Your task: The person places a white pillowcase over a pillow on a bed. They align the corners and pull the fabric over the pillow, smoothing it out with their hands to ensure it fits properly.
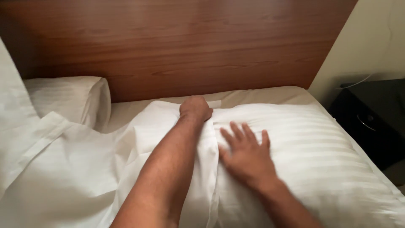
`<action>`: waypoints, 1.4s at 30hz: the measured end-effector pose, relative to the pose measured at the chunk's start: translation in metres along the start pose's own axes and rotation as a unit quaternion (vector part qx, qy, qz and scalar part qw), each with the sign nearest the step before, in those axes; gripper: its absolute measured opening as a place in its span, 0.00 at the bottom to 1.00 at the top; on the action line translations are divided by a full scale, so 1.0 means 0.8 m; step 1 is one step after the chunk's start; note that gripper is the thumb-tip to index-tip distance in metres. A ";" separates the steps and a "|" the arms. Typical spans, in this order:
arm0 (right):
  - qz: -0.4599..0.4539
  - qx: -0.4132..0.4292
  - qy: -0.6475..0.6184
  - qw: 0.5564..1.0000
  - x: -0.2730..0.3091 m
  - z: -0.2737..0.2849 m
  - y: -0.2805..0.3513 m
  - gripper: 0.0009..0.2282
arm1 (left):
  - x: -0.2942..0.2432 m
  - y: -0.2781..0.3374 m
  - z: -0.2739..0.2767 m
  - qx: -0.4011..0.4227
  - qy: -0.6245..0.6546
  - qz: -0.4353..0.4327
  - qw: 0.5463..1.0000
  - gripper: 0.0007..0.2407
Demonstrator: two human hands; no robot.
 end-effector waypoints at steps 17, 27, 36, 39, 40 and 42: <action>0.179 -0.111 0.080 0.974 -0.009 -0.057 0.013 0.32 | -0.040 -0.046 -0.046 -0.106 -0.020 -0.165 0.980 0.11; 0.210 -0.160 0.069 0.962 -0.014 -0.059 0.026 0.25 | -0.040 -0.087 -0.039 0.049 -0.097 -0.020 0.994 0.13; 0.219 -0.140 0.069 0.963 -0.014 -0.068 0.022 0.26 | -0.086 -0.091 -0.085 -0.074 -0.104 -0.157 0.979 0.10; 0.191 -0.132 0.082 0.969 -0.015 -0.062 0.016 0.25 | -0.086 -0.056 -0.053 -0.056 -0.110 -0.119 0.985 0.11; 0.164 -0.119 0.092 0.975 -0.016 -0.062 0.016 0.24 | -0.083 -0.034 -0.038 -0.044 -0.123 -0.082 0.988 0.12; 0.146 -0.107 0.084 0.980 -0.013 -0.055 0.014 0.24 | -0.077 0.001 -0.012 -0.016 -0.138 -0.061 0.988 0.13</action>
Point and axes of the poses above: each hand's wrist, its own y-axis away from the middle knuckle, its own z-axis out of the back of the hand, x = y × z, the point moved 2 cm from there along -y, towards the middle knuckle, and after that the axes turned 11 degrees about -y, right-handed, at the moved point
